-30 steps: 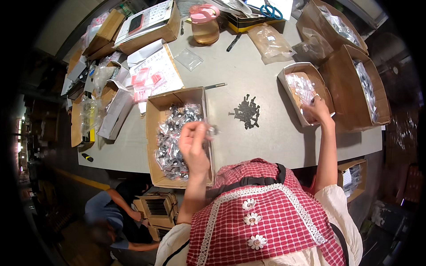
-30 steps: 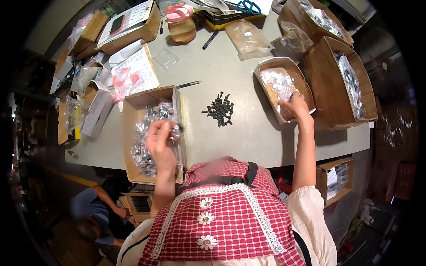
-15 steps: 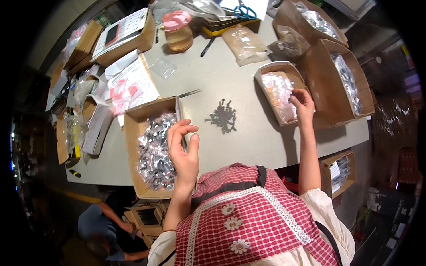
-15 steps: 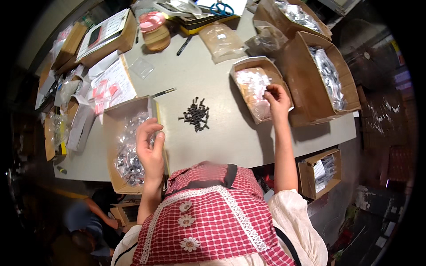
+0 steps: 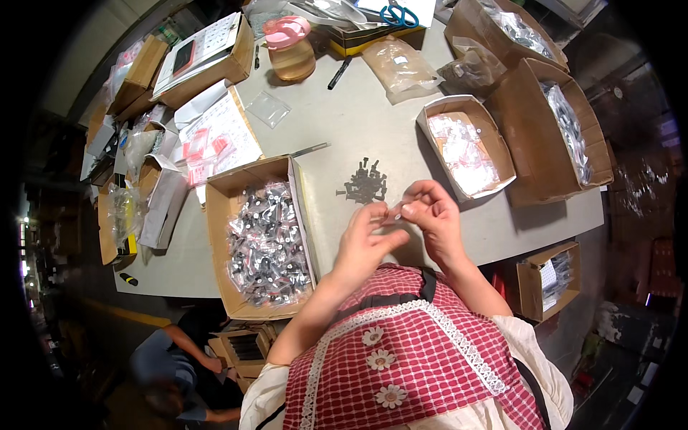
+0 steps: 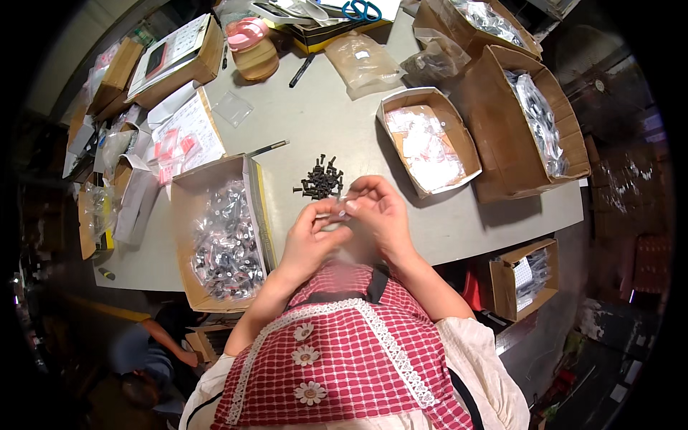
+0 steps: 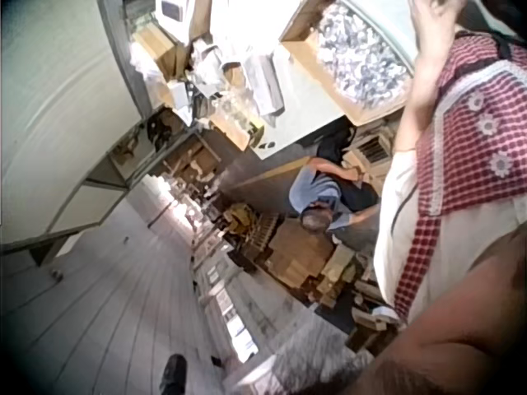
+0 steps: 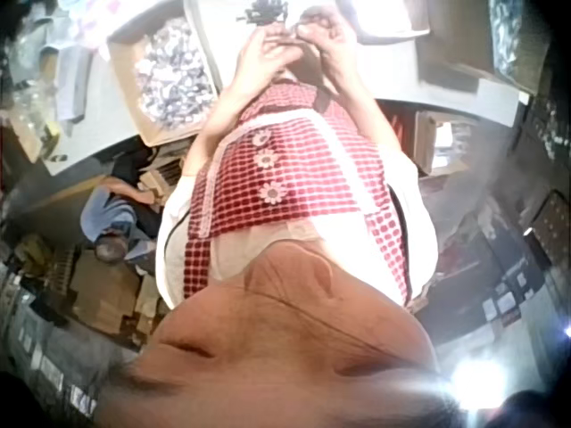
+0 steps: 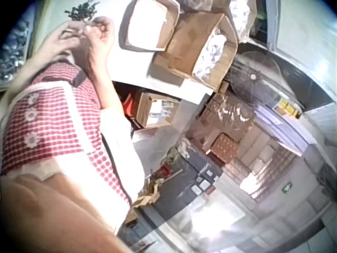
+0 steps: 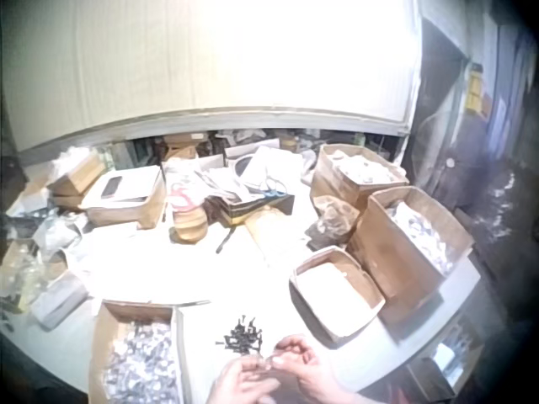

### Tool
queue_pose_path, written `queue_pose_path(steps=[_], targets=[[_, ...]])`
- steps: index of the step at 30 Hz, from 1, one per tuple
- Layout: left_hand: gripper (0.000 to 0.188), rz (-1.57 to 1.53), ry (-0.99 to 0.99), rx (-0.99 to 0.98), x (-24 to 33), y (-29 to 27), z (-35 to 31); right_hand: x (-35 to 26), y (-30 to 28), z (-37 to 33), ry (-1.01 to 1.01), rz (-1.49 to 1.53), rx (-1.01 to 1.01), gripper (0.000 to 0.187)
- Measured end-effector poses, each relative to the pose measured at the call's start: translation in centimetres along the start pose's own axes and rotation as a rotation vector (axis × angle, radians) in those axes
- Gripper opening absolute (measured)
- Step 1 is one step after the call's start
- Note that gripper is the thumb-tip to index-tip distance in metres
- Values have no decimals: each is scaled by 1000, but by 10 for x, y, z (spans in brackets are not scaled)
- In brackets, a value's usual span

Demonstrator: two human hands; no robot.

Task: The person places small metal components into individual plastic bags, seals the bags, and organizes them within cardboard boxes on a work table.

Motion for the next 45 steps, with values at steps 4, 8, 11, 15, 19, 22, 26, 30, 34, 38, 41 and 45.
queue_pose_path(steps=[4, 8, 11, 15, 19, 22, 26, 30, 34, 38, 41, 45], targets=[[12, -273, -123, 157, 7, -35, 4, 11, -10, 19, 14, -160, -30, 32], [8, -325, 79, 392, 15, -67, 7, 30, -30, 50, -214, -1221, -121, 43], [9, -332, 52, 438, 17, -70, 5, 41, -15, 59, -170, -1388, -143, 50], [12, -322, 31, 411, 16, -67, 5, 49, -7, 78, -190, -1417, -254, 40], [14, -310, 32, 387, 18, -66, 5, 49, -25, 96, -209, -1310, -364, 29], [16, -296, 35, 391, 16, -67, 4, 42, -42, 92, -13, -1030, -254, 19], [19, -269, 49, 379, 15, -64, 6, 39, -65, 72, 322, -327, -77, 18], [22, -228, 61, 379, 9, -63, 8, 38, -76, 60, 305, -185, 18, 15], [23, -195, 81, 381, 8, -61, 7, 33, -88, 54, 297, -166, 51, 18], [25, -164, 111, 388, 8, -60, 7, 27, -77, 45, 394, -181, 104, 21], [26, -174, 123, 389, 12, -58, 6, 25, -64, 39, 366, -264, 83, 20], [27, -179, 116, 371, 17, -57, 5, 26, -58, 36, 351, -242, 106, 20]])
Point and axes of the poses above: each hand's wrist, its own z-axis towards the middle knuckle, its own y-axis out of the palm, x = y × z, the point moved 5 cm from there along z, towards the middle knuckle, and after that the axes turned 8 degrees about z, right-handed, at the moved point
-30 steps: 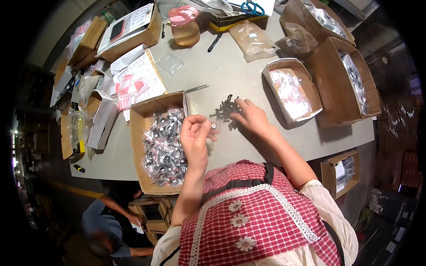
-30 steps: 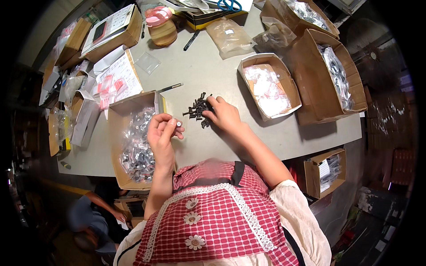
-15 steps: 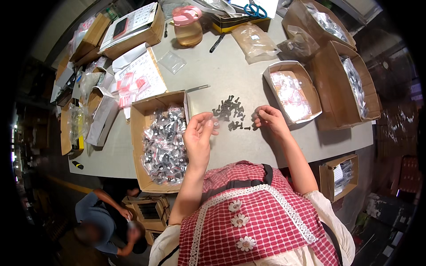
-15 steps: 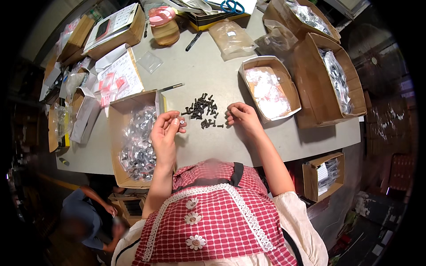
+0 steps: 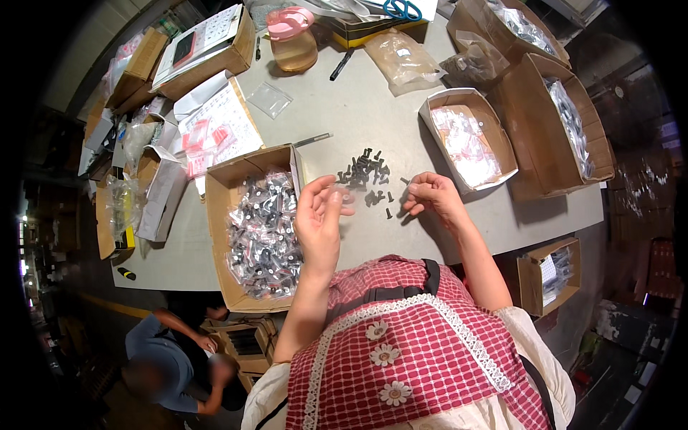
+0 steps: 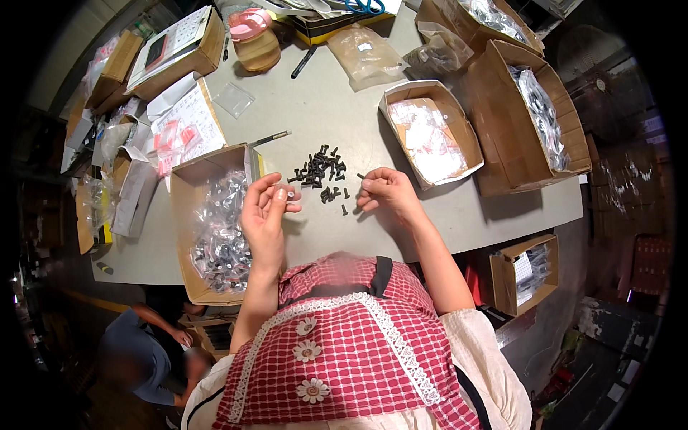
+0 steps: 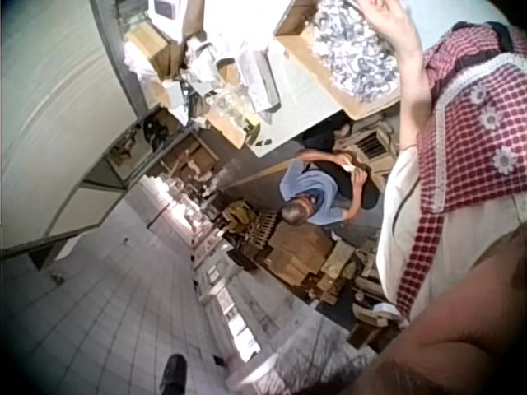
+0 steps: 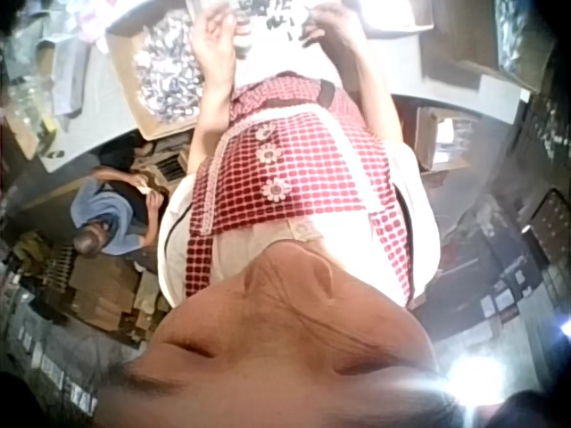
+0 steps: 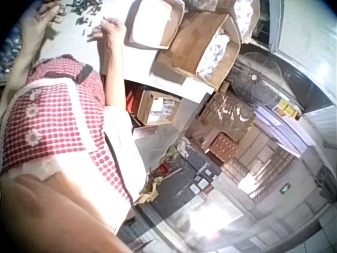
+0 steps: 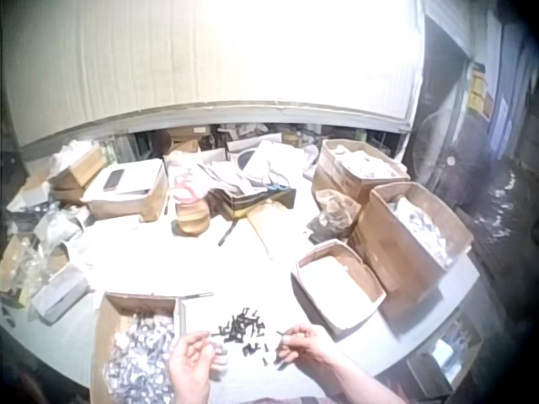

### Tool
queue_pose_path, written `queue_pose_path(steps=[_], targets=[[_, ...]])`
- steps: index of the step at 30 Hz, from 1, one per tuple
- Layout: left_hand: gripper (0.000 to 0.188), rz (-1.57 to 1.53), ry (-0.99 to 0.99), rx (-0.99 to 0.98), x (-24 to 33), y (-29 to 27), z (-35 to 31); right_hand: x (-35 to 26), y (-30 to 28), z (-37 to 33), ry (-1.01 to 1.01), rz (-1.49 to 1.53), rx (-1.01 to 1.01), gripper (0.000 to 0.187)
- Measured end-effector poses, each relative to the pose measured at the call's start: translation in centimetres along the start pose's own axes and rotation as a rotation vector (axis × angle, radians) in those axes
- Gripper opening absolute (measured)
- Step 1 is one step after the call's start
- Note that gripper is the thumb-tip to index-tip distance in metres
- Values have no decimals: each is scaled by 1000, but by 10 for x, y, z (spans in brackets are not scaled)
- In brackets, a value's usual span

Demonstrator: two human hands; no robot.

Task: The person places small metal components into individual plastic bags, seals the bags, and organizes them within cardboard boxes on a work table.

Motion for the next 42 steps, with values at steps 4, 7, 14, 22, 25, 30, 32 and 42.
queue_pose_path(steps=[4, 7, 14, 22, 25, 30, 32, 42], targets=[[28, 24, -15, -10, 0, 3, -1, 4, -10, 7, -29, -3, -3, 23], [29, 43, 5, -3, -3, 3, -2, 1, -19, 14, -32, -248, 37, 25], [34, 76, 69, 12, 2, 3, -4, -22, -13, 41, -180, -746, 151, 33], [27, 104, 26, -37, -8, 5, -4, -20, 27, 65, -467, -1218, 107, 23], [21, 190, 45, -60, -8, 6, -5, -14, 38, 62, -586, -1423, 61, 20], [16, 488, 161, -66, 1, 8, -5, -18, 25, 47, -666, -1561, 63, 19], [16, 563, 188, -78, 1, 10, -6, -20, 18, 38, -684, -1591, 76, 20], [7, 729, 264, -133, 6, 21, -17, -19, 12, 24, -656, -1459, 70, 21]])
Point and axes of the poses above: each hand's wrist, its own z-axis towards the middle knuckle, its own y-axis out of the palm, x = y × z, the point moved 5 cm from there along z, towards the middle knuckle, and after that the axes turned 8 degrees about z, right-handed, at the moved point
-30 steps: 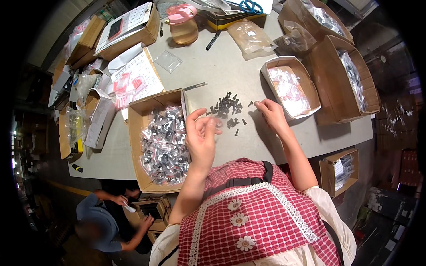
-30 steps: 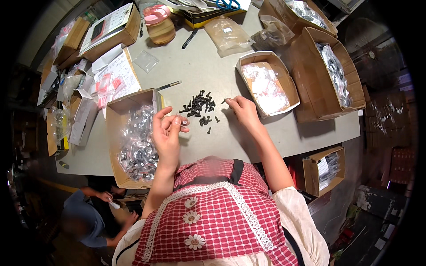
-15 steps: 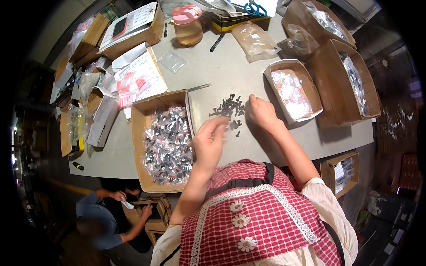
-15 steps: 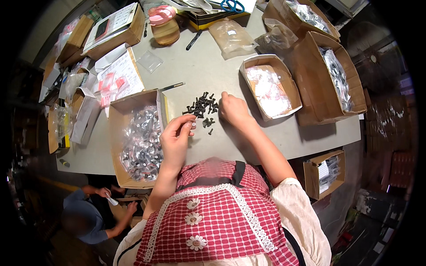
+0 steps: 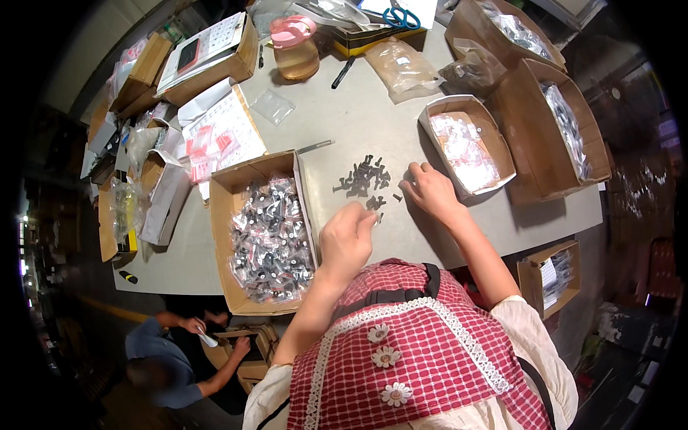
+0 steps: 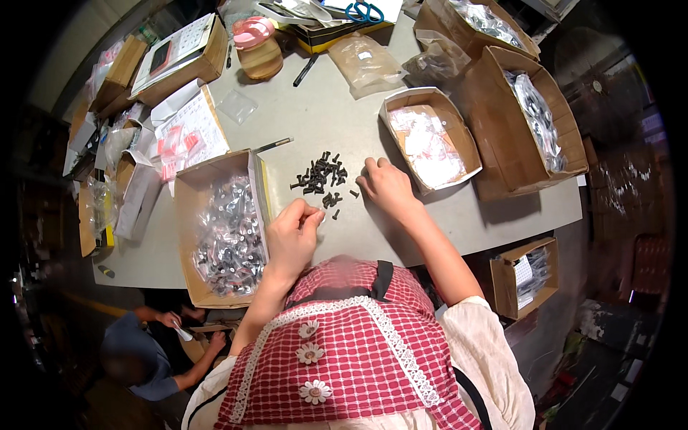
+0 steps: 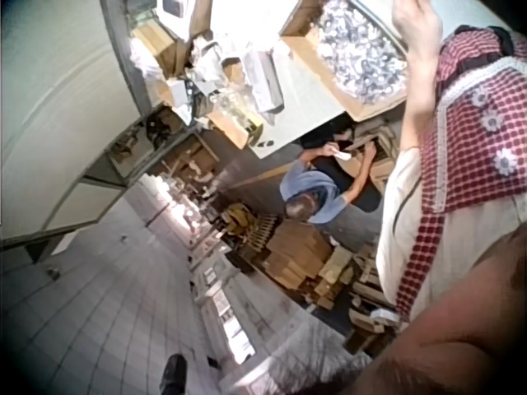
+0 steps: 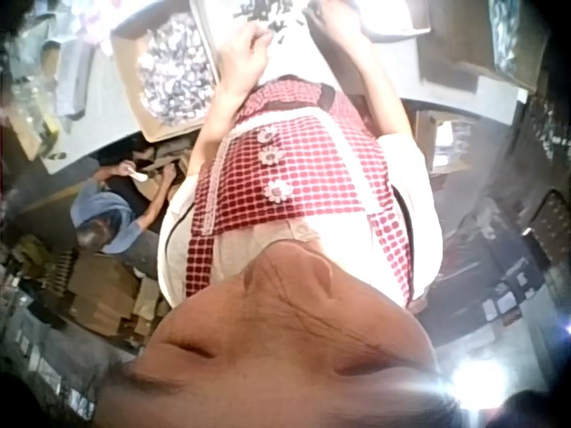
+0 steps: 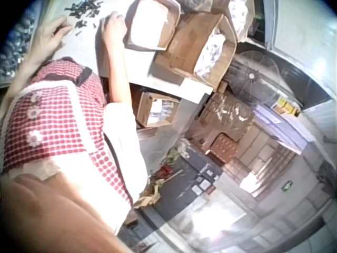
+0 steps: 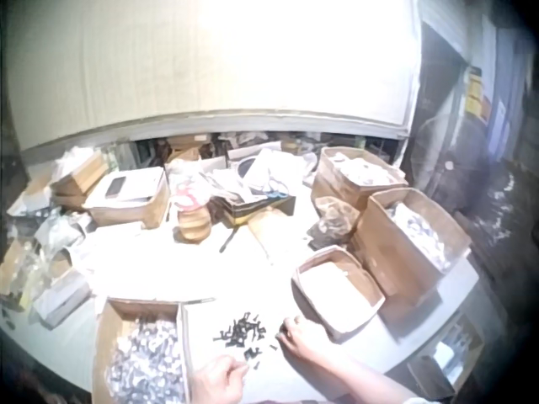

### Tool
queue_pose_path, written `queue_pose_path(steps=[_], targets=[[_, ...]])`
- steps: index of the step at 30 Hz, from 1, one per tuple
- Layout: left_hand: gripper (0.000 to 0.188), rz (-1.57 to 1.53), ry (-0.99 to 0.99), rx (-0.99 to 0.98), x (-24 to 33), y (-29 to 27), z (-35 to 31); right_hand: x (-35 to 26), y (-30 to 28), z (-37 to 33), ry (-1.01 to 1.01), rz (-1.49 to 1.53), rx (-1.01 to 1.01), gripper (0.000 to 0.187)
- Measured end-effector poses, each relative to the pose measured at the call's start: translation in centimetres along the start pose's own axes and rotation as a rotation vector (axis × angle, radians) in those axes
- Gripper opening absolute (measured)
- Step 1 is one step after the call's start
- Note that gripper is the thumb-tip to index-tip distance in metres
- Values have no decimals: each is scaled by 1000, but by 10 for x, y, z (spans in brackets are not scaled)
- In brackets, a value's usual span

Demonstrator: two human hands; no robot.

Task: The person places small metal components into individual plastic bags, seals the bags, and organizes them within cardboard boxes on a work table.

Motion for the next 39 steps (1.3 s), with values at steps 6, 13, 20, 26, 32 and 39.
queue_pose_path(steps=[6, 13, 20, 26, 32, 39], targets=[[12, -6, -103, -11, 3, -6, 0, 8, -2, 6, 70, 93, -39, 18], [14, -111, -8, -36, -1, 5, 2, 29, -12, -16, 358, 611, -79, 19], [6, -20, 167, 28, -1, 10, 1, 13, -12, -51, 577, 1300, -106, 14], [11, 98, 80, 6, 2, 8, -4, -8, -11, -59, 558, 1400, -115, 13], [10, -84, 29, 13, 7, 7, 1, -15, 0, -54, 513, 1424, -71, 14], [16, 12, 134, 50, 6, 5, 0, -15, -2, -54, 500, 1382, -94, 13]])
Point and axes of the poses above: each hand's wrist, its own z-axis towards the middle knuckle, its own y-axis out of the palm, x = y × z, the point moved 5 cm from there along z, towards the middle knuckle, and after that the axes turned 8 degrees about z, right-handed, at the moved point
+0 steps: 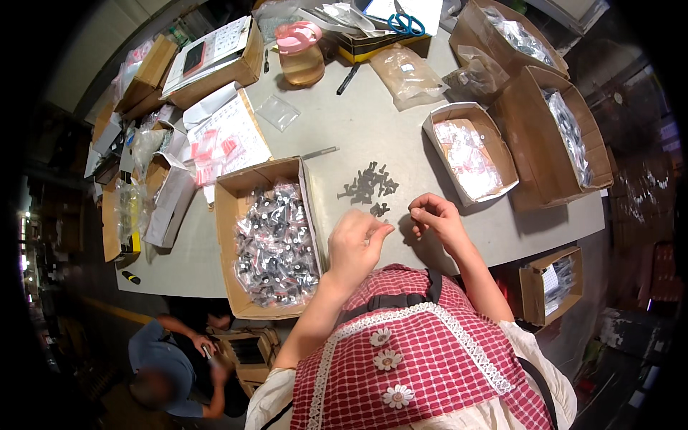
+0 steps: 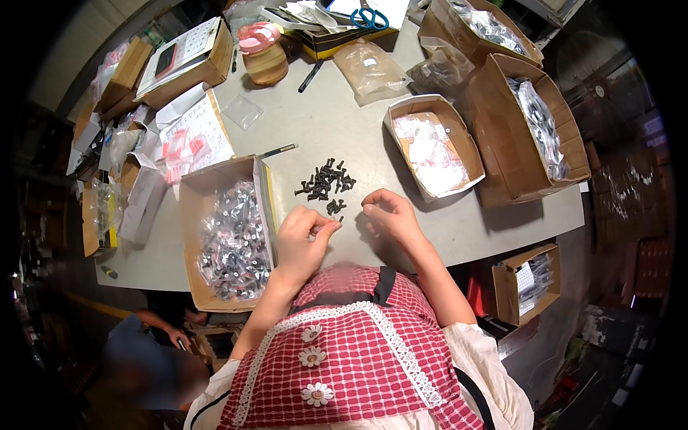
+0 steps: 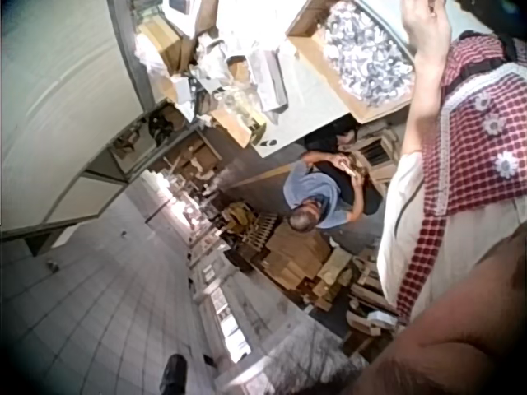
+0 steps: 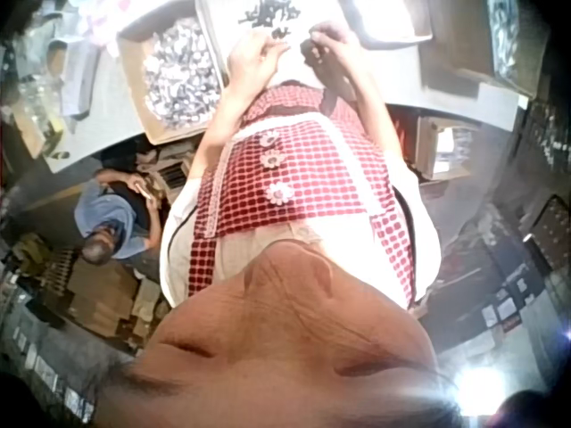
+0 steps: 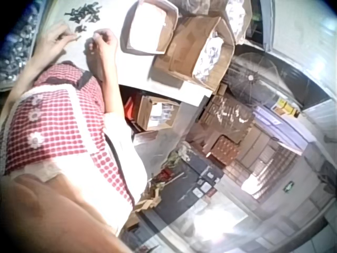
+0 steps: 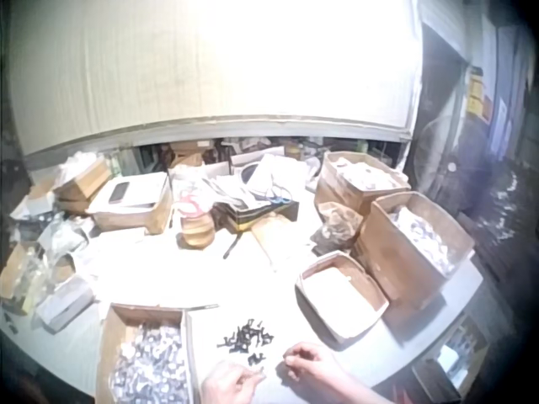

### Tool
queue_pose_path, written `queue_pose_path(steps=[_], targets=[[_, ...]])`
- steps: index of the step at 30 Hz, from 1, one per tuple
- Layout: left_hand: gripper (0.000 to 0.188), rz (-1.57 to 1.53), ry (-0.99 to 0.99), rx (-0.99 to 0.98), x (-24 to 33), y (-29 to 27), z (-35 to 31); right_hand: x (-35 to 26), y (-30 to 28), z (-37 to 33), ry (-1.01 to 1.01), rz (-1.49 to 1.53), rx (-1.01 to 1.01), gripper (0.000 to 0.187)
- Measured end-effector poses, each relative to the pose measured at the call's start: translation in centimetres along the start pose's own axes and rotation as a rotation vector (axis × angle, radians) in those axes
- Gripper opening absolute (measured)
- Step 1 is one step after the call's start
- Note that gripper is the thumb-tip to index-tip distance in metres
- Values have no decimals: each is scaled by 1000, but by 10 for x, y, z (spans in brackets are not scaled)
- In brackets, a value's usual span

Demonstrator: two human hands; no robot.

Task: The person places small metal components into individual plastic bags, seals the bags, and organizes them within cardboard boxes on a work table.

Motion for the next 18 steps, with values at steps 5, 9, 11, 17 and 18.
queue_pose_path(steps=[5, 9, 11, 17, 18], targets=[[22, 90, -32, -1, 0, -3, -1, -9, 8, -8, -6, -19, -23, 14], [21, -66, -19, 3, 0, 3, 2, -37, 29, -21, -109, -84, -74, 14], [20, -86, -3, -18, 0, 5, 2, -53, 41, -28, -177, -155, -112, 15], [22, -57, 55, -52, 0, 7, 1, -91, 74, -42, -575, -636, -265, 26], [23, -46, 78, -50, 0, 7, 2, -90, 76, -42, -576, -669, -264, 26]])
Point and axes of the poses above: each hand's wrist, its own z-axis towards the middle knuckle, its own y-axis out of the palm, x = y × z, the point moved 5 cm from there along z, towards the middle knuckle, and after that the axes turned 8 degrees about z, right-handed, at the moved point
